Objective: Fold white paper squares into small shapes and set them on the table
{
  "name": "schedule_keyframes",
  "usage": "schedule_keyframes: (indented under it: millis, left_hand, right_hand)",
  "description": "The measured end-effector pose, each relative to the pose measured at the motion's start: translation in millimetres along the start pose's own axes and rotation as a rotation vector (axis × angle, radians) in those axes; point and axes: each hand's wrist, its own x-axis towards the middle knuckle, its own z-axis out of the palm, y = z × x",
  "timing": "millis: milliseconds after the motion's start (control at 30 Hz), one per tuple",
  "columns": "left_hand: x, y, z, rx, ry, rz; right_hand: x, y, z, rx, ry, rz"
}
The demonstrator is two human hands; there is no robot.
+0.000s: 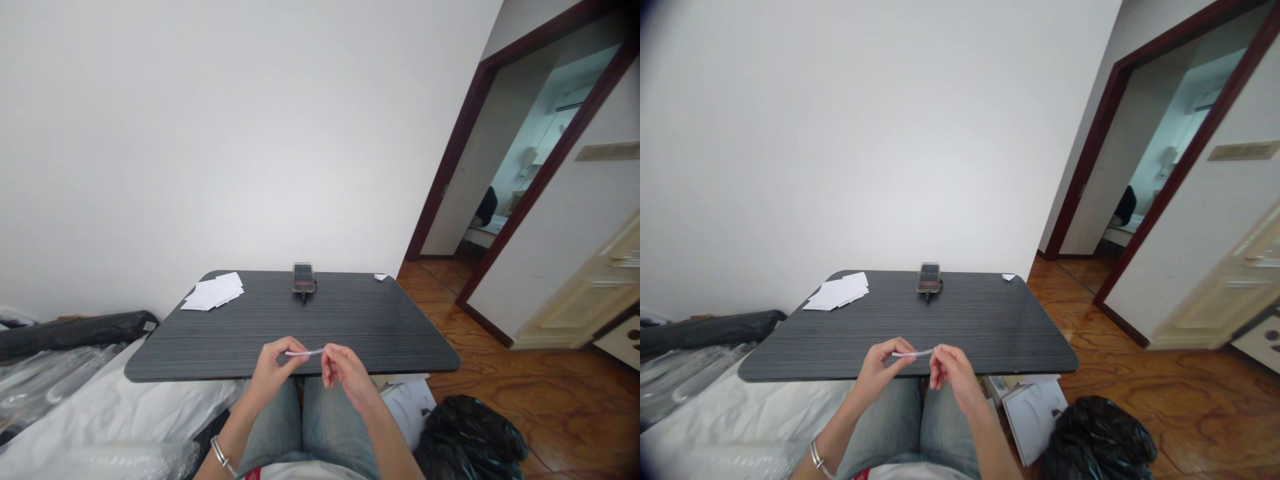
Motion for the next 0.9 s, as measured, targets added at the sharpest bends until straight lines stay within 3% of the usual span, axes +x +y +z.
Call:
schedule_keyframes:
  millis: [67,200,433,667,900]
  left_hand:
    - [-0.2,-2.2,4.9,-0.096,0.112,-0.115]
    - [-0.4,0.6,12.4,-0.275,0.164,-0.269]
    - [-1.3,8.5,16.4,-0.362,0.121,-0.322]
    - [0.3,-4.5,12.3,-0.391,0.036,-0.392]
    - [3.1,-10.1,6.5,-0.312,0.073,-0.374]
  right_hand:
    - [1.3,-0.7,0.7,-0.015,0.044,-0.082]
    - [8.0,3.0,2.2,-0.08,0.121,-0.173]
    - [11.7,11.0,4.8,-0.167,0.164,-0.2]
    - [6.4,9.1,5.1,-0.281,0.148,-0.177]
    - [7.5,8.0,4.5,-0.033,0.038,-0.021]
